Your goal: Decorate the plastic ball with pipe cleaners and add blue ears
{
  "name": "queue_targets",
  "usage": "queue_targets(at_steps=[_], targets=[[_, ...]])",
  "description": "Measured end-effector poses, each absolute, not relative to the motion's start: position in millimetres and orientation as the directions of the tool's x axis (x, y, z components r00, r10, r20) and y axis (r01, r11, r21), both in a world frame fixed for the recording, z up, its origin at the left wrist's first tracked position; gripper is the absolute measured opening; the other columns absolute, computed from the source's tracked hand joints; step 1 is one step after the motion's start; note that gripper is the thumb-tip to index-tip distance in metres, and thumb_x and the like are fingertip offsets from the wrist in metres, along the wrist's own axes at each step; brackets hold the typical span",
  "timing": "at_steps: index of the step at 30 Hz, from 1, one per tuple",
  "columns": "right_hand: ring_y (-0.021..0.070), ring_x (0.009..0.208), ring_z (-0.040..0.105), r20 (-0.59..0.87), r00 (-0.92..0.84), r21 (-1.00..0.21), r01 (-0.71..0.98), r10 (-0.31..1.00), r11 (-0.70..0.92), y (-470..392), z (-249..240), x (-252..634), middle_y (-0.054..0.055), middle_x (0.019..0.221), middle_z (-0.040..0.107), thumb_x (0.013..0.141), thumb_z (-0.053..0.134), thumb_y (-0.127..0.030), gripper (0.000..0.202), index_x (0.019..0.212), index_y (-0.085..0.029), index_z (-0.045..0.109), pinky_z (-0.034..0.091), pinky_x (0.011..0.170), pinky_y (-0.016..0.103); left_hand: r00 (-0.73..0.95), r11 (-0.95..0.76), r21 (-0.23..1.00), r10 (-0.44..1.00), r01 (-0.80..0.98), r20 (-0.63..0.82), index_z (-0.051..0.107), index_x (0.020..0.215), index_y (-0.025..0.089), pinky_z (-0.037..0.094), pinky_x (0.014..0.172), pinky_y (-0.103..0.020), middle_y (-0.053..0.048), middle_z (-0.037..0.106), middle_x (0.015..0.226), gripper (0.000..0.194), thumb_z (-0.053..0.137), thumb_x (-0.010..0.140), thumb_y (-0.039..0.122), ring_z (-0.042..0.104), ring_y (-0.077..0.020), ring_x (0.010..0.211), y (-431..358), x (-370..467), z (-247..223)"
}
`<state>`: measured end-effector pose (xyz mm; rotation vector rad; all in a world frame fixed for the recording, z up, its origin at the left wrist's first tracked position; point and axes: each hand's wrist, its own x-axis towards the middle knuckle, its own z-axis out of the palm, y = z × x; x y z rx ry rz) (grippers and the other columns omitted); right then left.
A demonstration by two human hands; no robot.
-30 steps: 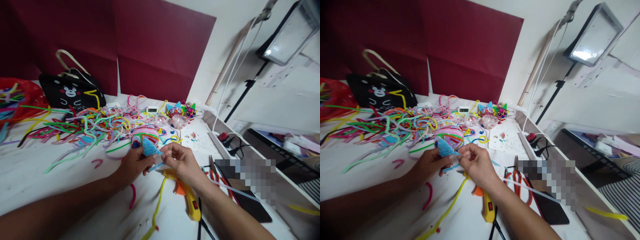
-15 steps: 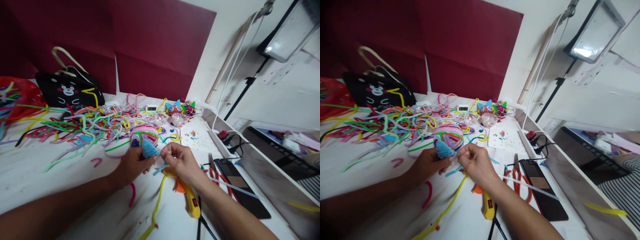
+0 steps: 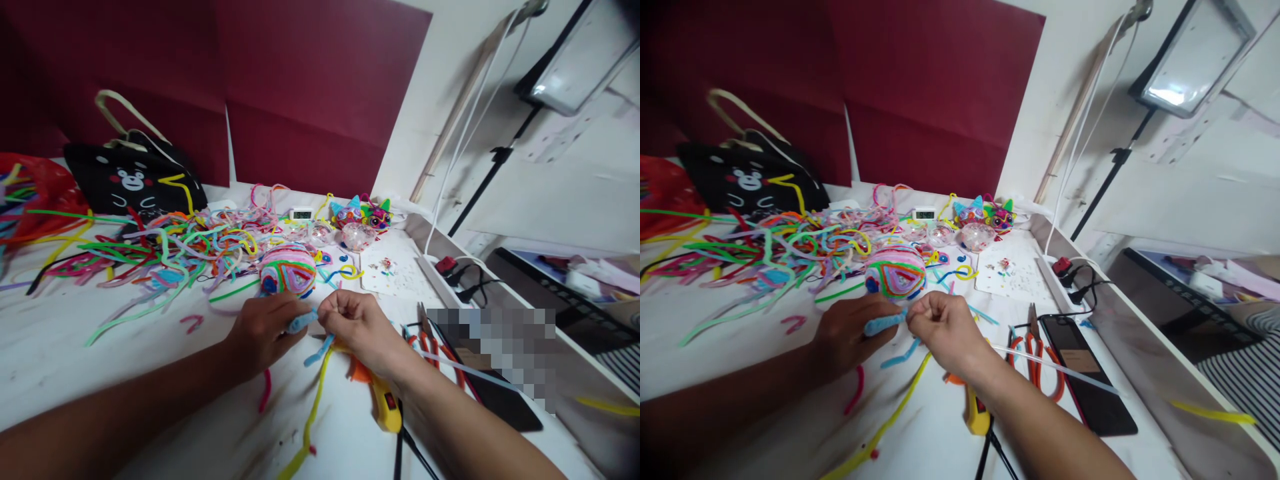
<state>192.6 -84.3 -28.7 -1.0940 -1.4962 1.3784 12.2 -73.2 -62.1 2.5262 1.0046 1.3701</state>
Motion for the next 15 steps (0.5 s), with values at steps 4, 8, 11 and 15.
queue_targets(at_steps=[4,8,11,15], targets=[[0.0075,0.050,0.040,-0.034,-0.308,-0.999,0.026,0.951,-0.028,-85,-29,193,-0.005,0.055,0.048,0.066,0.059,-0.025,0.009,0.065,-0.017,0.056,0.031,0.051,0.022,0.421,-0.803,0.261,0.522,0.535,0.742,0.071,0.095,0.021,0.047,0.078,-0.031,-0.008,0.072,0.086,0.016,0.056,0.089,0.022,0.064,-0.0195,0.081,-78,9,-66],[0.0080,0.053,0.045,-0.066,-0.316,-0.997,-0.015,0.947,-0.075,-86,-28,192,-0.003,0.057,0.053,0.066,0.059,-0.023,0.007,0.065,-0.015,0.058,0.035,0.055,0.022,0.414,-0.814,0.250,0.500,0.524,0.760,0.072,0.094,0.021,0.045,0.086,-0.036,-0.010,0.072,0.089,0.022,0.050,0.092,0.020,0.064,-0.0212,0.085,-80,8,-66],[0.0075,0.051,0.042,-0.036,-0.337,-0.999,0.007,0.941,-0.036,-87,-24,193,-0.004,0.059,0.052,0.070,0.058,-0.023,0.007,0.069,-0.016,0.057,0.032,0.052,0.021,0.375,-0.796,0.370,0.567,0.479,0.734,0.071,0.090,0.019,0.047,0.081,-0.034,-0.009,0.071,0.087,0.014,0.057,0.086,0.021,0.064,-0.0207,0.083,-74,9,-63],[0.0089,0.057,0.044,0.183,-0.307,-0.949,0.191,0.934,0.249,-87,-21,199,-0.004,0.064,0.050,0.080,0.057,-0.023,0.007,0.075,-0.018,0.056,0.034,0.054,0.021,0.393,-0.575,0.792,0.789,0.203,0.472,0.064,0.087,0.018,0.048,0.056,-0.026,-0.002,0.064,0.067,0.011,0.063,0.079,0.025,0.059,-0.0144,0.058,-63,13,-56]])
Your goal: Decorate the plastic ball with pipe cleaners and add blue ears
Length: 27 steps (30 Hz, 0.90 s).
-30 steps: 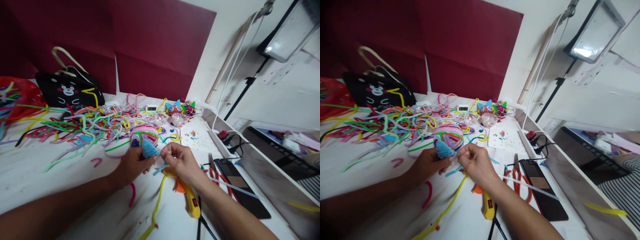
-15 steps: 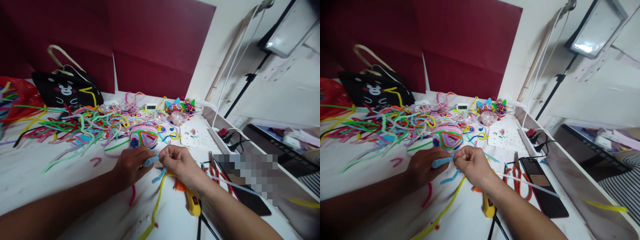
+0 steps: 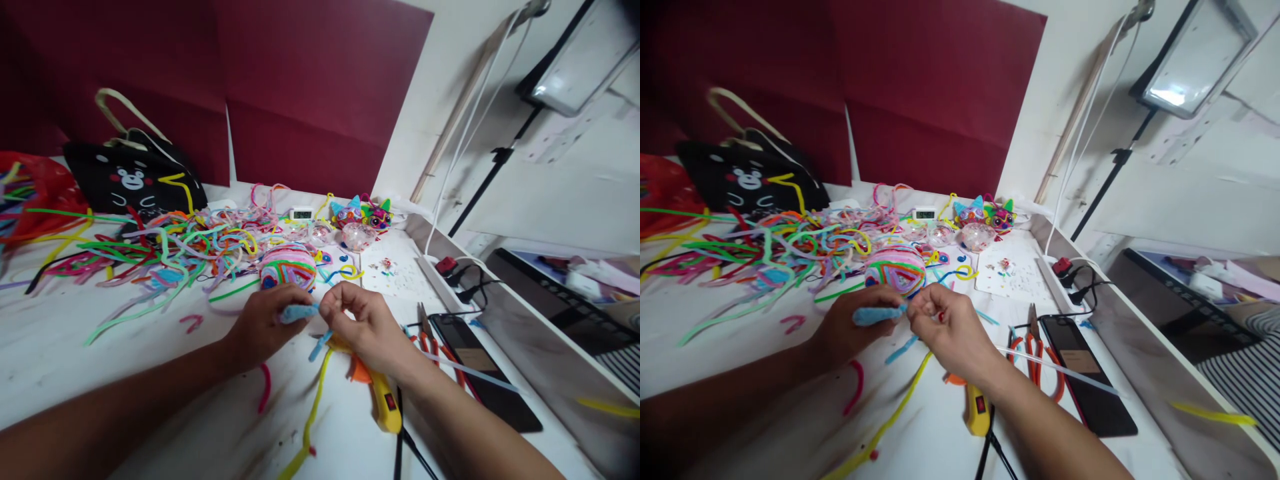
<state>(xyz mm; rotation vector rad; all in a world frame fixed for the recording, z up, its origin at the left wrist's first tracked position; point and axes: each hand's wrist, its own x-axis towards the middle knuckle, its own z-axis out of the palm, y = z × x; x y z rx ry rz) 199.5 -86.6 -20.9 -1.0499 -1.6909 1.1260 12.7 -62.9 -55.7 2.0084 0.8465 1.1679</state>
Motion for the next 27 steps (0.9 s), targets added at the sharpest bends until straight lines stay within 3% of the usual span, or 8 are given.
queue_targets(at_steps=[2,3,6,10,13,18,27], targets=[[0.0104,0.064,0.049,0.294,-0.309,-0.877,0.289,0.905,0.384,-86,-21,203,-0.003,0.070,0.053,0.084,0.055,-0.022,0.008,0.077,-0.018,0.056,0.037,0.060,0.022,0.462,-0.277,0.961,0.850,-0.015,0.253,0.060,0.092,0.018,0.044,0.046,-0.023,0.002,0.058,0.059,0.018,0.065,0.077,0.028,0.054,-0.0127,0.050,-61,16,-53],[0.0111,0.067,0.051,0.330,-0.322,-0.840,0.328,0.887,0.432,-85,-22,204,-0.002,0.072,0.055,0.086,0.053,-0.021,0.008,0.079,-0.019,0.056,0.039,0.063,0.023,0.502,-0.122,0.986,0.849,-0.117,0.165,0.059,0.093,0.018,0.043,0.043,-0.022,0.002,0.058,0.059,0.021,0.066,0.076,0.029,0.054,-0.0124,0.048,-60,18,-52],[0.0134,0.073,0.053,0.428,-0.380,-0.714,0.414,0.820,0.565,-83,-24,206,0.000,0.078,0.058,0.089,0.050,-0.019,0.007,0.083,-0.019,0.054,0.040,0.068,0.025,0.568,0.203,0.930,0.823,-0.305,0.007,0.061,0.086,0.016,0.044,0.041,-0.022,-0.001,0.062,0.066,0.017,0.063,0.076,0.030,0.057,-0.0130,0.050,-60,20,-50],[0.0157,0.076,0.052,0.559,-0.449,-0.497,0.491,0.697,0.716,-81,-26,206,0.002,0.079,0.057,0.091,0.048,-0.017,0.008,0.087,-0.019,0.054,0.039,0.073,0.029,0.608,0.382,0.856,0.787,-0.348,-0.105,0.063,0.075,0.014,0.046,0.040,-0.024,-0.005,0.063,0.061,0.026,0.054,0.077,0.038,0.058,-0.0158,0.048,-58,19,-49],[0.0159,0.076,0.052,0.592,-0.478,-0.414,0.510,0.649,0.754,-80,-26,206,0.003,0.080,0.058,0.093,0.046,-0.017,0.010,0.088,-0.019,0.054,0.039,0.074,0.029,0.606,0.384,0.875,0.784,-0.295,-0.139,0.063,0.076,0.014,0.047,0.039,-0.025,-0.005,0.064,0.062,0.034,0.057,0.079,0.047,0.059,-0.0163,0.048,-58,19,-49],[0.0163,0.075,0.052,0.594,-0.486,-0.383,0.530,0.641,0.757,-80,-27,205,0.003,0.078,0.057,0.092,0.047,-0.017,0.009,0.086,-0.019,0.053,0.039,0.072,0.029,0.457,0.239,0.934,0.884,-0.266,-0.096,0.062,0.073,0.014,0.042,0.039,-0.018,0.001,0.059,0.054,0.028,0.078,0.067,0.036,0.051,-0.0092,0.044,-62,23,-49],[0.0154,0.072,0.053,0.523,-0.409,-0.541,0.519,0.748,0.662,-80,-34,204,0.002,0.078,0.059,0.089,0.050,-0.020,0.007,0.084,-0.020,0.055,0.040,0.070,0.028,0.401,0.162,0.958,0.914,-0.237,-0.055,0.065,0.073,0.013,0.042,0.047,-0.019,0.002,0.062,0.058,0.029,0.082,0.061,0.033,0.053,-0.0088,0.050,-62,21,-52]])
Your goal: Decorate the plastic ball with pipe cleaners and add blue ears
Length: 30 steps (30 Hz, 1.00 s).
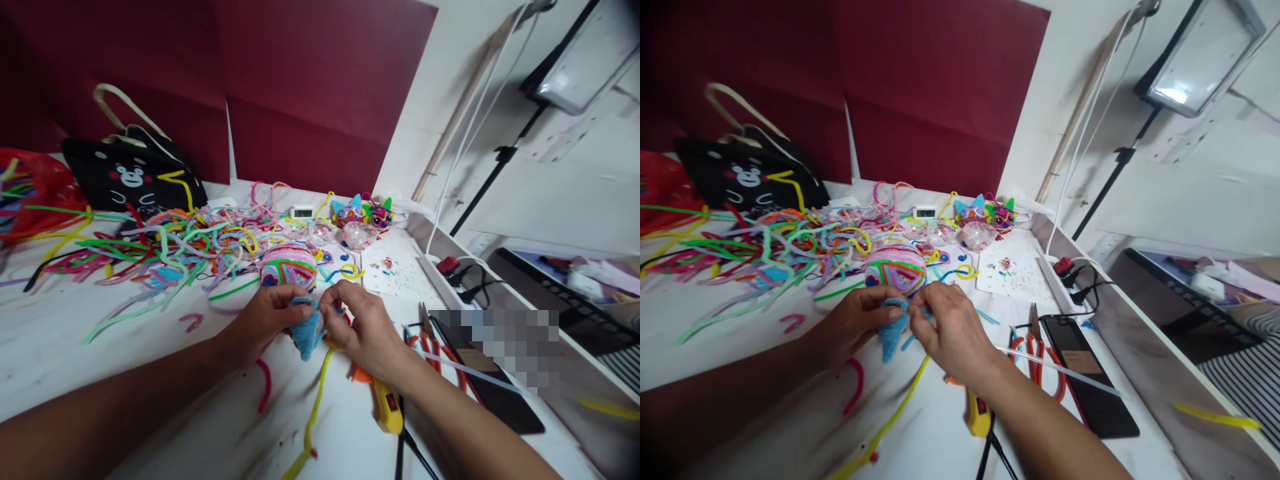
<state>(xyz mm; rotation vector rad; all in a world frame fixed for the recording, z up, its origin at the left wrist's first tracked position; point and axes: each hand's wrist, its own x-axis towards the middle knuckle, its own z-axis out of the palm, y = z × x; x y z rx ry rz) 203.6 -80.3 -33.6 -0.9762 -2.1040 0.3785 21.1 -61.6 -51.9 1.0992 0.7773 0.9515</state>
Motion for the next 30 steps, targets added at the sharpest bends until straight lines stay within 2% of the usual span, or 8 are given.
queue_targets(at_steps=[5,12,16,20,26,28,30], targets=[[0.0156,0.071,0.053,0.466,-0.379,-0.614,0.512,0.799,0.601,-81.6,-32.7,201.4,0.001,0.077,0.059,0.086,0.051,-0.019,0.005,0.082,-0.020,0.054,0.040,0.068,0.027,0.375,0.064,0.984,0.927,-0.166,0.003,0.064,0.072,0.013,0.044,0.049,-0.020,0.001,0.063,0.058,0.025,0.078,0.065,0.033,0.055,-0.0100,0.051,-60.8,20.9,-54.0],[0.0149,0.067,0.052,0.390,-0.371,-0.650,0.538,0.843,0.537,-84.1,-31.7,197.5,0.001,0.073,0.059,0.084,0.051,-0.017,0.005,0.081,-0.019,0.054,0.039,0.065,0.026,0.313,-0.165,0.981,0.942,0.105,0.125,0.062,0.073,0.014,0.041,0.049,-0.019,0.003,0.058,0.058,0.017,0.068,0.073,0.031,0.051,-0.0098,0.052,-63.4,19.1,-54.3],[0.0142,0.067,0.053,0.360,-0.362,-0.674,0.536,0.860,0.508,-86.3,-31.9,196.8,0.000,0.072,0.059,0.082,0.051,-0.016,0.006,0.079,-0.019,0.055,0.038,0.063,0.025,0.275,-0.348,0.879,0.924,0.325,0.265,0.062,0.069,0.014,0.034,0.045,-0.018,0.004,0.051,0.055,0.016,0.062,0.075,0.029,0.043,-0.0081,0.049,-67.4,19.4,-53.2],[0.0121,0.062,0.051,0.303,-0.338,-0.723,0.527,0.891,0.446,-87.7,-32.4,196.5,-0.002,0.068,0.057,0.078,0.053,-0.014,0.006,0.077,-0.019,0.056,0.037,0.059,0.023,0.255,-0.498,0.708,0.867,0.501,0.429,0.064,0.066,0.015,0.034,0.046,-0.018,0.004,0.054,0.053,0.012,0.060,0.072,0.024,0.045,-0.0080,0.049,-69.9,21.4,-54.4],[0.0106,0.059,0.049,0.158,-0.316,-0.833,0.467,0.936,0.298,-85.9,-31.9,196.9,-0.003,0.065,0.055,0.074,0.051,-0.014,0.006,0.073,-0.019,0.055,0.038,0.058,0.023,0.262,-0.562,0.611,0.817,0.558,0.513,0.065,0.068,0.015,0.038,0.051,-0.018,0.002,0.061,0.058,0.011,0.057,0.072,0.022,0.052,-0.0088,0.053,-69.3,21.4,-58.3],[0.0096,0.056,0.046,0.128,-0.326,-0.872,0.412,0.937,0.262,-84.5,-32.1,197.7,-0.004,0.063,0.053,0.074,0.050,-0.015,0.006,0.071,-0.019,0.054,0.037,0.056,0.022,0.272,-0.547,0.644,0.833,0.535,0.481,0.064,0.066,0.014,0.036,0.049,-0.018,0.003,0.057,0.055,0.011,0.058,0.071,0.022,0.048,-0.0078,0.050,-67.8,20.3,-57.5],[0.0092,0.055,0.045,0.135,-0.329,-0.894,0.366,0.935,0.258,-83.5,-32.2,198.4,-0.005,0.062,0.050,0.075,0.050,-0.015,0.006,0.071,-0.019,0.053,0.036,0.054,0.022,0.303,-0.496,0.735,0.867,0.462,0.395,0.063,0.067,0.014,0.034,0.046,-0.017,0.005,0.052,0.053,0.013,0.059,0.073,0.024,0.044,-0.0071,0.049,-65.7,18.9,-56.1]])
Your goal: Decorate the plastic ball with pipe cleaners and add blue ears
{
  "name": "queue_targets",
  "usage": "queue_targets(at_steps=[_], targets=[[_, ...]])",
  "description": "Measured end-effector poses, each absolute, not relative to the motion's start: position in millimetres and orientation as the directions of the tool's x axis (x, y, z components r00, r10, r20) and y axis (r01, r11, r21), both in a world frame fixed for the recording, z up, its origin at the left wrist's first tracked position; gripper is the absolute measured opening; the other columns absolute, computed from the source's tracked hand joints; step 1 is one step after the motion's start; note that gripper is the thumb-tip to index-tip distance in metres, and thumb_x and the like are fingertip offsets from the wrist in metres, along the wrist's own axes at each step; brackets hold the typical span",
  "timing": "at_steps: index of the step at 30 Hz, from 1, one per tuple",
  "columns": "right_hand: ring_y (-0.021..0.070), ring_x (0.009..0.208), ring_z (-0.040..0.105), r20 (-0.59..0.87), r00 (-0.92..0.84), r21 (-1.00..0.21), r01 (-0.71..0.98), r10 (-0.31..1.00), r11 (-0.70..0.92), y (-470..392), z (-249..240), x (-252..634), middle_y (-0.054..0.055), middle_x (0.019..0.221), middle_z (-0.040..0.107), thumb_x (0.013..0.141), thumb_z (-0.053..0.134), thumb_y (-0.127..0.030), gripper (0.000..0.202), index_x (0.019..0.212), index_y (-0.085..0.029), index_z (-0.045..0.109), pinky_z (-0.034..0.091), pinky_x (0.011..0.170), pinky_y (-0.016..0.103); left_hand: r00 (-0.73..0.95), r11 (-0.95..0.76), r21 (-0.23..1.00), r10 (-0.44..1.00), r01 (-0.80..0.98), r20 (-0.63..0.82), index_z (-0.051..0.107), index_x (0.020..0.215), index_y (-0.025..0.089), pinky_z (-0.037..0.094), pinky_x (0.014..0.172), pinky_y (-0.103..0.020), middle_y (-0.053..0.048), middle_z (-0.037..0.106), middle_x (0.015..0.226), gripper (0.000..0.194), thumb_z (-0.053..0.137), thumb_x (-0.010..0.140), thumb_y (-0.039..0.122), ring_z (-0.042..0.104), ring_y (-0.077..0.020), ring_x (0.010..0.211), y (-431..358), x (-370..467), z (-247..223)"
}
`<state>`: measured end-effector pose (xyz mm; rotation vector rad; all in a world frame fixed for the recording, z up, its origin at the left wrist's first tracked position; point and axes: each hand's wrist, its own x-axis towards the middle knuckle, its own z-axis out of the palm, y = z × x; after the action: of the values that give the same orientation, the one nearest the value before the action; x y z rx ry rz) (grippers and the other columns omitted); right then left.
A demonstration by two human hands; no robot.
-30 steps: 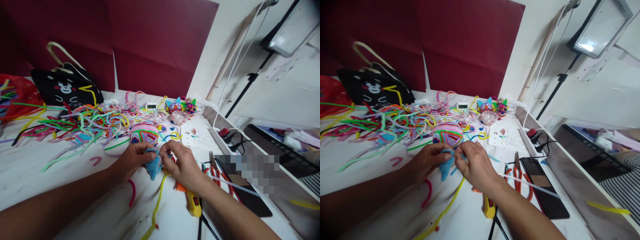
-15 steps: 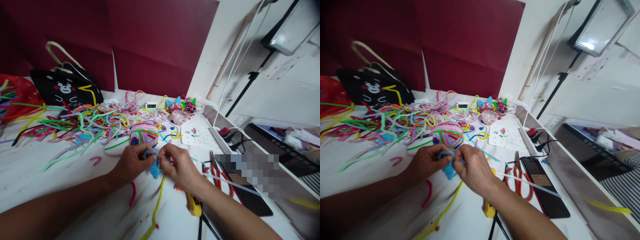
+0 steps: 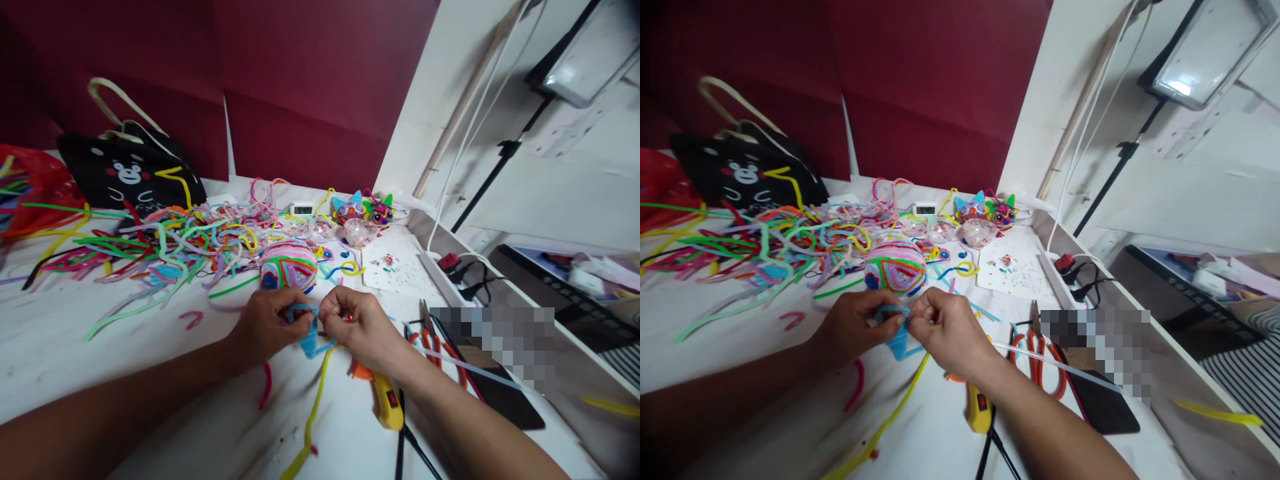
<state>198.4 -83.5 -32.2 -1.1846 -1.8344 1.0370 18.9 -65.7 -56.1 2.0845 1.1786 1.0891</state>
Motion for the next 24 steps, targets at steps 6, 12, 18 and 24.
queue_targets(at_steps=[6,12,18,24], targets=[[0.0113,0.060,0.050,0.268,-0.326,-0.813,0.428,0.907,0.394,-84.1,-29.9,199.4,-0.003,0.067,0.055,0.080,0.052,-0.018,0.005,0.081,-0.019,0.058,0.038,0.058,0.023,0.373,-0.309,0.922,0.904,0.232,0.209,0.061,0.074,0.013,0.037,0.048,-0.017,0.004,0.054,0.060,0.019,0.062,0.077,0.032,0.045,-0.0073,0.052,-60.3,16.7,-55.0],[0.0126,0.064,0.054,0.398,-0.387,-0.656,0.513,0.831,0.553,-82.7,-28.9,201.6,-0.001,0.069,0.060,0.085,0.053,-0.016,0.007,0.084,-0.018,0.060,0.039,0.065,0.025,0.420,-0.212,0.967,0.897,0.141,0.135,0.063,0.081,0.013,0.042,0.048,-0.018,0.003,0.057,0.060,0.022,0.064,0.079,0.034,0.052,-0.0088,0.053,-57.7,17.5,-59.7],[0.0129,0.065,0.053,0.468,-0.391,-0.548,0.575,0.793,0.607,-80.1,-29.9,204.5,0.000,0.070,0.058,0.088,0.051,-0.015,0.010,0.080,-0.017,0.058,0.038,0.067,0.026,0.398,-0.164,0.986,0.907,0.028,0.140,0.059,0.095,0.014,0.052,0.048,-0.021,0.003,0.063,0.064,0.026,0.067,0.079,0.034,0.059,-0.0108,0.052,-56.5,19.4,-60.9],[0.0124,0.064,0.051,0.442,-0.398,-0.562,0.575,0.804,0.594,-77.8,-29.1,206.6,-0.001,0.070,0.055,0.087,0.049,-0.014,0.010,0.080,-0.017,0.055,0.037,0.066,0.025,0.356,-0.206,0.977,0.919,0.062,0.172,0.062,0.094,0.013,0.049,0.043,-0.019,0.003,0.062,0.061,0.024,0.063,0.084,0.034,0.058,-0.0094,0.045,-55.0,19.0,-61.6]])
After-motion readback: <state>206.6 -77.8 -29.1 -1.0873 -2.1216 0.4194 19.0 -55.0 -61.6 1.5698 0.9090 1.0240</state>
